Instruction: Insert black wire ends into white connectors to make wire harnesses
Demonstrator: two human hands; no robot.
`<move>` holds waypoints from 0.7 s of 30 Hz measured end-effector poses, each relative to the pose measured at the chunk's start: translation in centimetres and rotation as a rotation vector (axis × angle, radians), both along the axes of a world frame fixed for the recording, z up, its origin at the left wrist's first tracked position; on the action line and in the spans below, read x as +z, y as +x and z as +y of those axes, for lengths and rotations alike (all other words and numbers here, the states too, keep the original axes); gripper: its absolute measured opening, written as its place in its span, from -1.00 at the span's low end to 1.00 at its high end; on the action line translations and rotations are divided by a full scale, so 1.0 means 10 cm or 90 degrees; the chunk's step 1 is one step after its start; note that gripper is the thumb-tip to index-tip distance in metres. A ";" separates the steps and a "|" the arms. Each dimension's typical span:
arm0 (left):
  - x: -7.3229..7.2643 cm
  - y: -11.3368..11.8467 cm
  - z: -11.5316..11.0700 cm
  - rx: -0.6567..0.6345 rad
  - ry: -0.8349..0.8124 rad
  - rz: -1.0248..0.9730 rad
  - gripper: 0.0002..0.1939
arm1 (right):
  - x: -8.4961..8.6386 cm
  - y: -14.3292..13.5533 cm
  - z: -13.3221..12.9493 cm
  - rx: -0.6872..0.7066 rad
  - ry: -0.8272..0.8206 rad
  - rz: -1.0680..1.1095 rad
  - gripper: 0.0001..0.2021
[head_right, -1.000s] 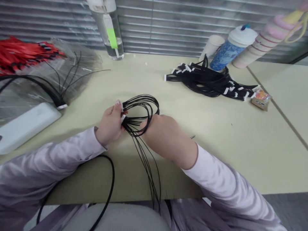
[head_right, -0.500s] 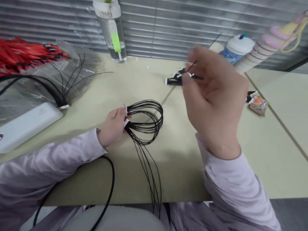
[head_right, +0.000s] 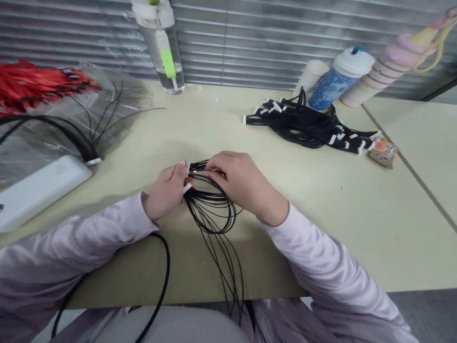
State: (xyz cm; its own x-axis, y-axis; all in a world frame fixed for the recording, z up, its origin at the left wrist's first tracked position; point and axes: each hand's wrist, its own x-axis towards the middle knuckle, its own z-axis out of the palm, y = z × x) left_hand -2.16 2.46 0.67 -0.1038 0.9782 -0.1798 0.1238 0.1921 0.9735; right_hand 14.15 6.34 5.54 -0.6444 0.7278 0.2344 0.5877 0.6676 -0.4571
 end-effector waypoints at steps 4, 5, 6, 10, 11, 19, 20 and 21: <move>-0.01 -0.01 -0.01 -0.018 0.004 -0.005 -0.59 | -0.07 -0.03 -0.01 0.007 0.050 0.003 -0.87; -0.02 -0.01 -0.01 -0.021 0.007 -0.003 -0.59 | -0.08 -0.04 -0.02 0.004 0.059 0.000 -0.86; -0.02 -0.01 -0.01 -0.025 0.012 0.002 -0.59 | -0.09 -0.05 -0.02 0.003 0.065 -0.006 -0.84; -0.04 -0.01 -0.01 -0.027 0.045 0.034 -0.55 | -0.10 -0.05 -0.05 0.025 0.081 -0.070 -0.73; -0.04 -0.01 -0.01 -0.028 0.051 0.039 -0.55 | -0.09 -0.05 -0.05 0.040 0.089 -0.090 -0.73; -0.01 -0.01 -0.02 -0.040 0.045 0.028 -0.51 | -0.06 -0.01 -0.04 0.119 0.155 -0.161 -0.80; -0.01 -0.01 -0.02 -0.043 0.045 0.028 -0.51 | -0.06 -0.01 -0.05 0.118 0.172 -0.164 -0.79; -0.01 -0.01 -0.02 -0.045 0.047 0.034 -0.50 | -0.07 -0.02 -0.05 0.115 0.196 -0.167 -0.78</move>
